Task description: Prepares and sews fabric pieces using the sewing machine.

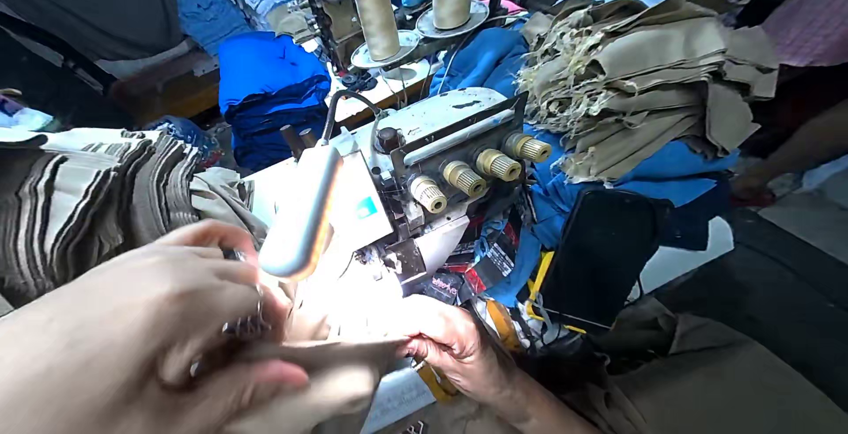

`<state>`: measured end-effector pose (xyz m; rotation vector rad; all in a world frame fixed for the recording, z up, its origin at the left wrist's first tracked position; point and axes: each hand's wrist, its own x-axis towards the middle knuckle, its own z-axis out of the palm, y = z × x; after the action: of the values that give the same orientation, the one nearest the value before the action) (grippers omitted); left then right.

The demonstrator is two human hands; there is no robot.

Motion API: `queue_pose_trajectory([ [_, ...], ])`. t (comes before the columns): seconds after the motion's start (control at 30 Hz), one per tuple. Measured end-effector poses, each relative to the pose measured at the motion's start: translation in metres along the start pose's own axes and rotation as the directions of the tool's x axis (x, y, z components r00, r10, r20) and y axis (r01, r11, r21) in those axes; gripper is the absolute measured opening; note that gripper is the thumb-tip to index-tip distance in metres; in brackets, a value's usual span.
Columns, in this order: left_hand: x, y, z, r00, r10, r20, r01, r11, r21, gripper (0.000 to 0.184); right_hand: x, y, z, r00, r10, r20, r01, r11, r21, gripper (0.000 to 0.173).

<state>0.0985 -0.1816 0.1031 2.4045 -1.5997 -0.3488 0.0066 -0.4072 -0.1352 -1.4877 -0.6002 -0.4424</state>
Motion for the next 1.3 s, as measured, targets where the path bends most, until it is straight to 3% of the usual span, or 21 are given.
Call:
queue_pose_trajectory([
  [0.13,0.000,-0.010,0.012,0.995,-0.008,-0.103,0.022,0.991,0.131,0.031,-0.001,-0.001,-0.001,1.000,0.013,0.007,-0.013,1.000,-0.016,0.016],
  [0.3,0.013,0.015,0.015,0.998,-0.039,0.058,0.038,0.999,0.019,0.025,-0.002,0.000,-0.001,1.000,0.000,0.001,0.000,1.000,-0.004,0.017],
  [0.53,0.016,0.010,0.051,0.991,-0.013,-0.130,0.007,0.999,-0.045,0.028,-0.002,0.000,0.001,1.000,0.001,-0.023,-0.002,1.000,-0.019,0.016],
  [0.73,0.019,-0.001,0.075,0.943,-0.018,-0.333,0.088,0.976,0.197,0.024,-0.003,0.000,0.001,0.998,0.022,-0.051,-0.025,0.999,-0.047,0.016],
  [0.87,0.018,0.037,0.100,0.949,-0.144,-0.282,0.185,0.975,0.126,0.019,-0.007,-0.004,-0.001,0.997,-0.034,-0.064,0.019,0.975,-0.222,0.014],
  [0.93,0.016,0.056,0.120,0.916,-0.238,-0.323,0.281,0.955,0.091,0.013,-0.011,-0.006,-0.001,0.994,-0.081,-0.068,0.054,0.940,-0.337,0.015],
  [1.1,0.009,0.068,0.170,0.754,-0.365,-0.546,0.400,0.915,-0.060,0.011,-0.018,-0.006,0.002,0.985,-0.153,-0.075,0.091,0.846,-0.525,0.013],
  [1.3,0.015,0.053,0.185,0.680,-0.388,-0.622,0.465,0.884,-0.042,0.010,-0.012,-0.002,0.006,0.970,-0.243,-0.034,0.174,0.782,-0.598,0.012],
])
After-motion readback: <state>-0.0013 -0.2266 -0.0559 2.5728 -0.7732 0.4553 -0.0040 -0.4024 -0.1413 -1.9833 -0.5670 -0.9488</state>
